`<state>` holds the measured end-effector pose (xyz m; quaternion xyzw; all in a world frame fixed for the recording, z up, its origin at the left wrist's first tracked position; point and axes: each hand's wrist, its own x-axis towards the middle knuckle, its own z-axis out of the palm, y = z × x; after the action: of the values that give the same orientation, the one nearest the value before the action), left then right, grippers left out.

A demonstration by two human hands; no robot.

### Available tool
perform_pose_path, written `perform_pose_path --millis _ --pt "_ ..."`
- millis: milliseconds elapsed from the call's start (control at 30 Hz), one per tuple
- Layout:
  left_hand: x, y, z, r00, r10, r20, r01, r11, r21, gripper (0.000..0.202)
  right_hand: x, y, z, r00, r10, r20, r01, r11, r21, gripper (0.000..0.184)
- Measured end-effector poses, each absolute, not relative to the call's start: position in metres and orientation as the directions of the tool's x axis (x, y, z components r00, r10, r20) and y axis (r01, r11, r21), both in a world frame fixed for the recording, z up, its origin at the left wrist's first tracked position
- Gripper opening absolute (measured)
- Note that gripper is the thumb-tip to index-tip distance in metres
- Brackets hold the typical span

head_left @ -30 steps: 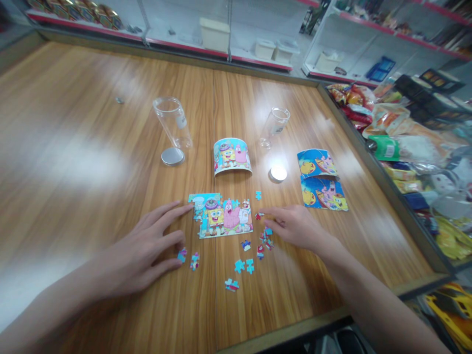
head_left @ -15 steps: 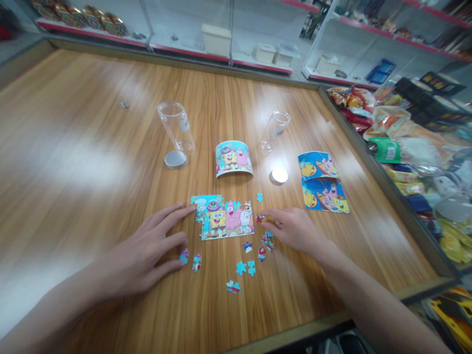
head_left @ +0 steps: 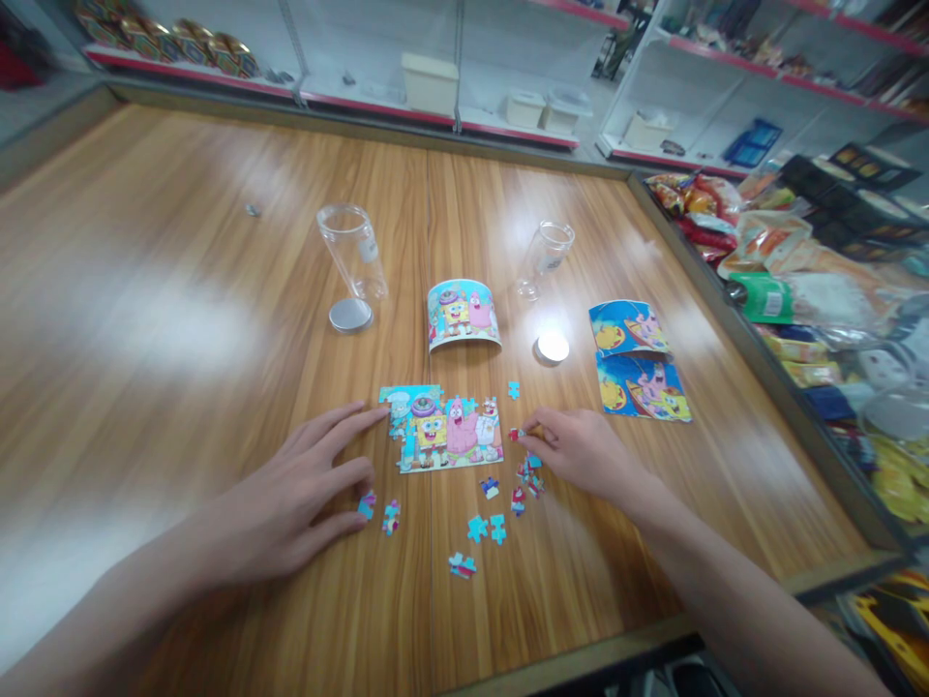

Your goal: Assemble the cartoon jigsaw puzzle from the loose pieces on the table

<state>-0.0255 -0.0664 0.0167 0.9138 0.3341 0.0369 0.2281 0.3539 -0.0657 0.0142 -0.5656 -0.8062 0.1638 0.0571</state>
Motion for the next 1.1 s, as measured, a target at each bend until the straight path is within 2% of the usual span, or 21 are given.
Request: perform_pose_path --millis 167,400,533,633,833,900,1033,1100 --pt "-0.026 -0.066 0.018 0.77 0.627 -0.119 0.605 -0.66 0.445 0.012 0.355 -0.065 0.016 -0.339 0.93 -0.142 0.894 0.272 -0.356 0.017" --pt "-0.026 -0.067 0.017 0.763 0.641 -0.079 0.592 -0.645 0.483 0.01 0.358 -0.066 0.012 -0.337 0.933 -0.125 0.895 0.277 -0.349 0.023" --pt "-0.026 -0.067 0.016 0.769 0.635 -0.073 0.592 -0.665 0.456 0.011 0.358 -0.061 0.006 -0.326 0.945 0.021 0.857 0.305 -0.416 0.017" --pt "-0.026 -0.067 0.015 0.772 0.631 -0.081 0.596 -0.674 0.435 0.012 0.358 -0.055 0.001 -0.363 0.921 0.139 0.829 0.387 -0.403 0.03" --pt "-0.024 -0.069 0.018 0.767 0.641 -0.046 0.599 -0.687 0.411 0.018 0.361 -0.048 -0.006 -0.457 0.866 0.204 0.783 0.501 -0.369 0.033" --pt "-0.021 -0.069 0.018 0.776 0.63 -0.03 0.59 -0.709 0.386 0.025 0.361 -0.047 -0.008 -0.465 0.859 0.213 0.769 0.511 -0.383 0.029" --pt "-0.017 -0.07 0.01 0.814 0.58 -0.037 0.56 -0.766 0.315 0.063 0.36 -0.044 -0.011 -0.453 0.858 0.243 0.75 0.514 -0.416 0.017" --pt "-0.017 -0.071 0.005 0.825 0.562 -0.063 0.555 -0.782 0.283 0.071 0.359 -0.043 -0.011 -0.447 0.859 0.248 0.746 0.512 -0.427 0.015"
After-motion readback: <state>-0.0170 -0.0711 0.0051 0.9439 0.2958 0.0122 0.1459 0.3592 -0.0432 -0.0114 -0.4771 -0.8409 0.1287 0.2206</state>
